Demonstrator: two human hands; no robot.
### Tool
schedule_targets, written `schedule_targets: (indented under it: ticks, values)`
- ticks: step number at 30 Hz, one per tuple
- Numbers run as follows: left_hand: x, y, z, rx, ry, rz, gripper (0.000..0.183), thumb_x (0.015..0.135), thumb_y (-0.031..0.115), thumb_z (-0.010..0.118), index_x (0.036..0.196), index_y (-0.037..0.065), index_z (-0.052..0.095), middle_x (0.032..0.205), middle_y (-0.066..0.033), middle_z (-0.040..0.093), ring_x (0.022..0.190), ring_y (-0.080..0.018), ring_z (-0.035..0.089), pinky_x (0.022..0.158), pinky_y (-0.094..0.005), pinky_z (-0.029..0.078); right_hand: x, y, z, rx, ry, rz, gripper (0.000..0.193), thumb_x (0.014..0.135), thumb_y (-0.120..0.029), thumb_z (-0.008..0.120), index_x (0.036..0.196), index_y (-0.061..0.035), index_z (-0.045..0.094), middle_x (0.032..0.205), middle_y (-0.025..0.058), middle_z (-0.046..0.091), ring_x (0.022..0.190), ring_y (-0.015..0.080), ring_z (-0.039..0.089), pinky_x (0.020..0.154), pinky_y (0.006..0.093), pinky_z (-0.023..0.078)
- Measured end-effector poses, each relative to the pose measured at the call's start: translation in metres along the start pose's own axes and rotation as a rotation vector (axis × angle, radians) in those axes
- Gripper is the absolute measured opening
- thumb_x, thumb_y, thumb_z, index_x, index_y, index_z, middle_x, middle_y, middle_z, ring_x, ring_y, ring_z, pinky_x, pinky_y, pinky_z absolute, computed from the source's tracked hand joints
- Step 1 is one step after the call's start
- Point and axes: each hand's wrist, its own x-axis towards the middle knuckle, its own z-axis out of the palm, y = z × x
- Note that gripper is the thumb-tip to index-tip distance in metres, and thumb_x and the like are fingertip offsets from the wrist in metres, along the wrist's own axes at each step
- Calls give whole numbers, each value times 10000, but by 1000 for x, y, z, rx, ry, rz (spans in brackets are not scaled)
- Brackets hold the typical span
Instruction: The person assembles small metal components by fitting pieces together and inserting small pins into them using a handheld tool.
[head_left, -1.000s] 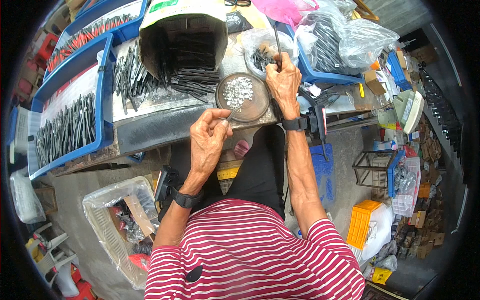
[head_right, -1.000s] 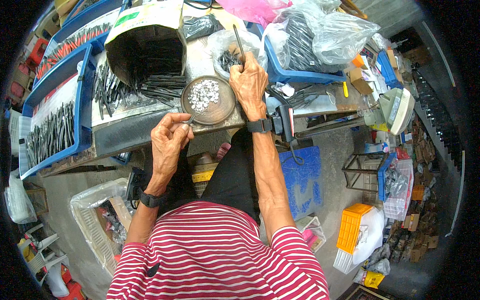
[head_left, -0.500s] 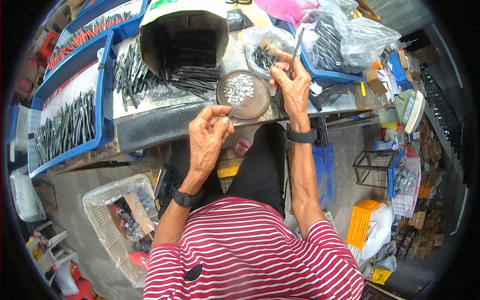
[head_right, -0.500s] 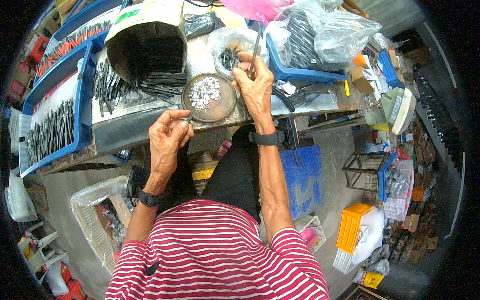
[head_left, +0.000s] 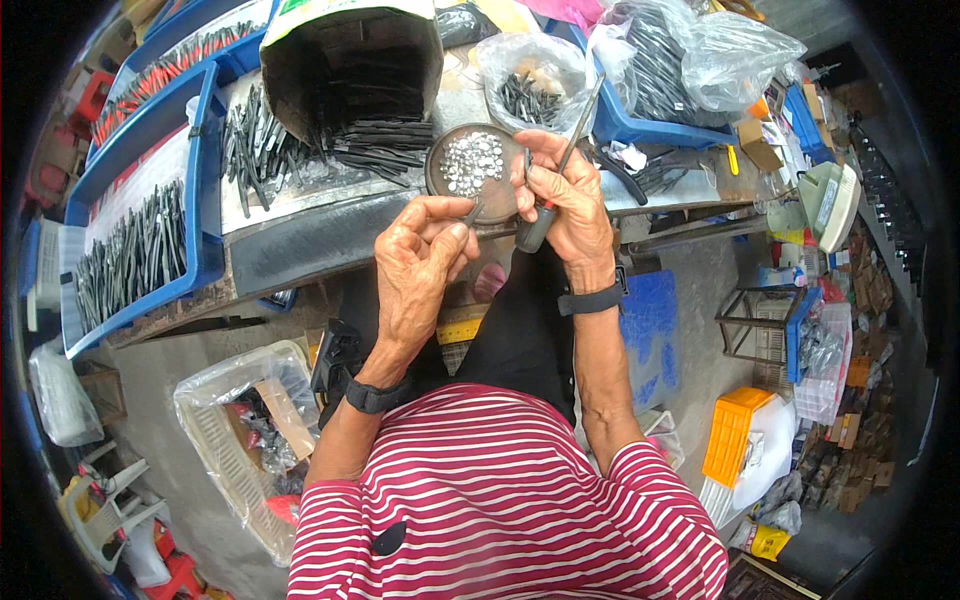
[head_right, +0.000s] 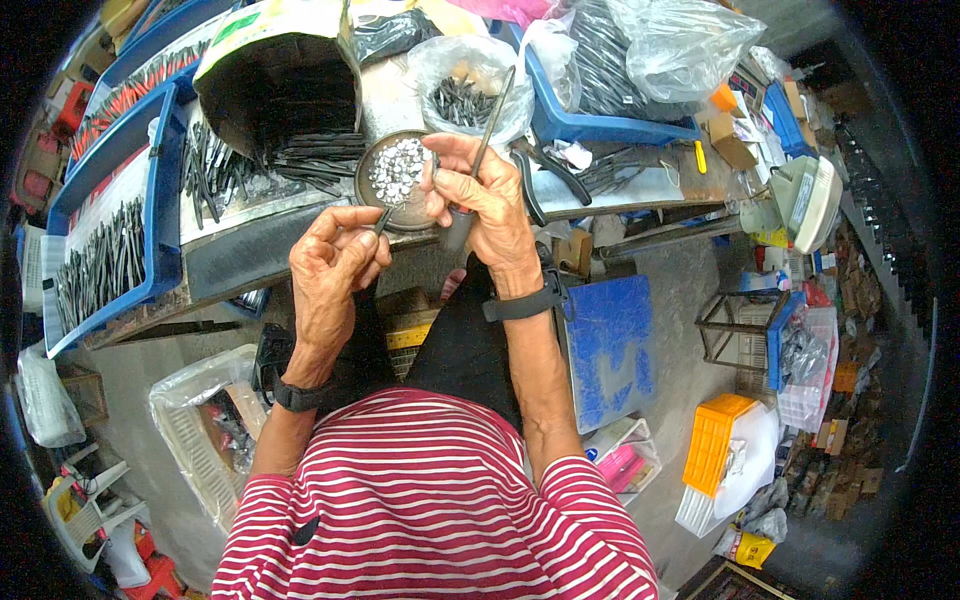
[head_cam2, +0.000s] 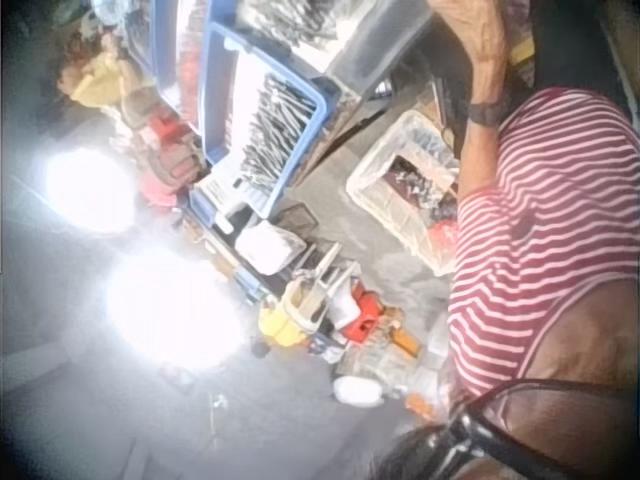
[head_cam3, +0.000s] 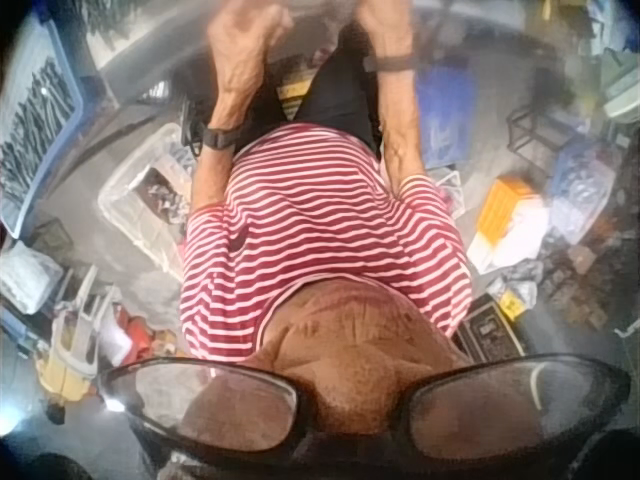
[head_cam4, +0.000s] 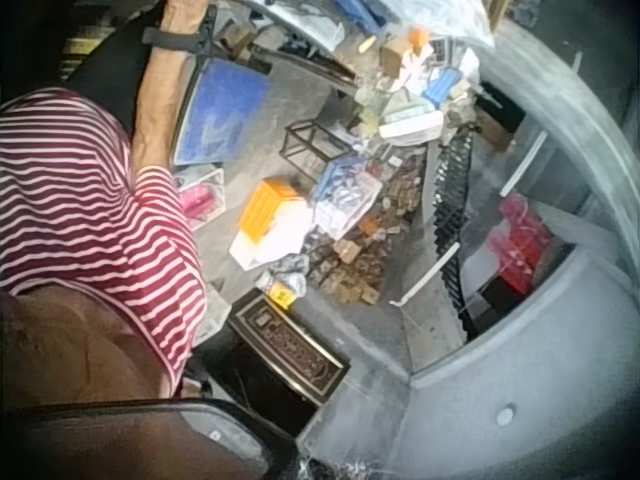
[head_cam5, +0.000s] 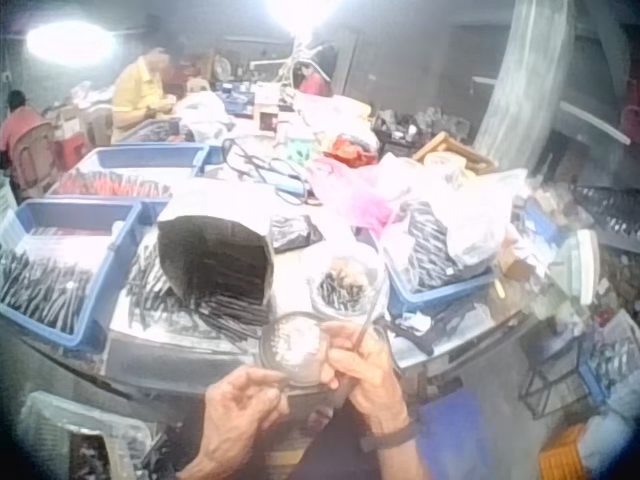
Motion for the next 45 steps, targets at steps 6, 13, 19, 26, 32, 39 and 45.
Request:
schedule_targets:
  ticks: [6, 13, 19, 26, 32, 39, 45]
  values:
    - [-1, 1, 2, -5, 0, -5, 169, 819, 5, 485, 982, -38, 508, 675, -41, 540, 514, -17, 381, 465, -140, 291, -4, 5, 2, 46, -44, 24, 277, 811, -73, 537, 1072, 15, 513, 806, 104, 579, 602, 110, 557, 486, 184, 418]
    - [1, -3, 2, -53, -15, -8, 190, 823, 56, 509, 984, -45, 506, 683, -70, 557, 500, -34, 381, 457, -147, 281, -10, 3, 9, -29, 40, 43, 235, 808, -77, 560, 1023, 15, 534, 773, 120, 604, 567, 114, 571, 474, 186, 443]
    - [1, -6, -1, -97, -31, -16, 194, 815, 46, 518, 987, -41, 502, 684, -76, 559, 506, -33, 383, 460, -148, 286, -13, 7, 10, -5, 92, 55, 190, 778, -41, 592, 956, 11, 552, 756, 132, 616, 533, 107, 555, 459, 182, 435]
    - [0, -8, -2, -163, -67, -63, 196, 812, 53, 526, 987, -33, 503, 682, -74, 557, 500, -36, 371, 464, -149, 286, -18, 3, 16, -22, 139, 27, 119, 785, -57, 593, 867, -1, 528, 767, 153, 588, 506, 109, 489, 445, 196, 394]
    - [1, -10, -3, -183, -71, -66, 183, 803, 19, 505, 974, -46, 494, 669, -77, 556, 488, -32, 368, 463, -152, 309, -19, -1, 20, -89, 101, 50, 98, 803, -78, 583, 822, -9, 517, 758, 152, 592, 512, 108, 499, 442, 192, 395]
    - [0, -12, -4, -192, -98, -66, 182, 806, 21, 510, 975, -44, 497, 672, -78, 557, 488, -34, 371, 462, -151, 304, -20, -3, 32, -125, 220, -16, 87, 791, -59, 593, 792, -3, 527, 713, 134, 597, 479, 102, 499, 420, 192, 387]
    - [-1, -15, -3, -133, -86, -21, 186, 808, 14, 510, 986, -36, 502, 672, -71, 555, 495, -32, 375, 460, -149, 302, -20, 0, 34, -200, 270, -14, 91, 771, -33, 616, 786, 14, 539, 645, 101, 588, 475, 104, 532, 410, 185, 403]
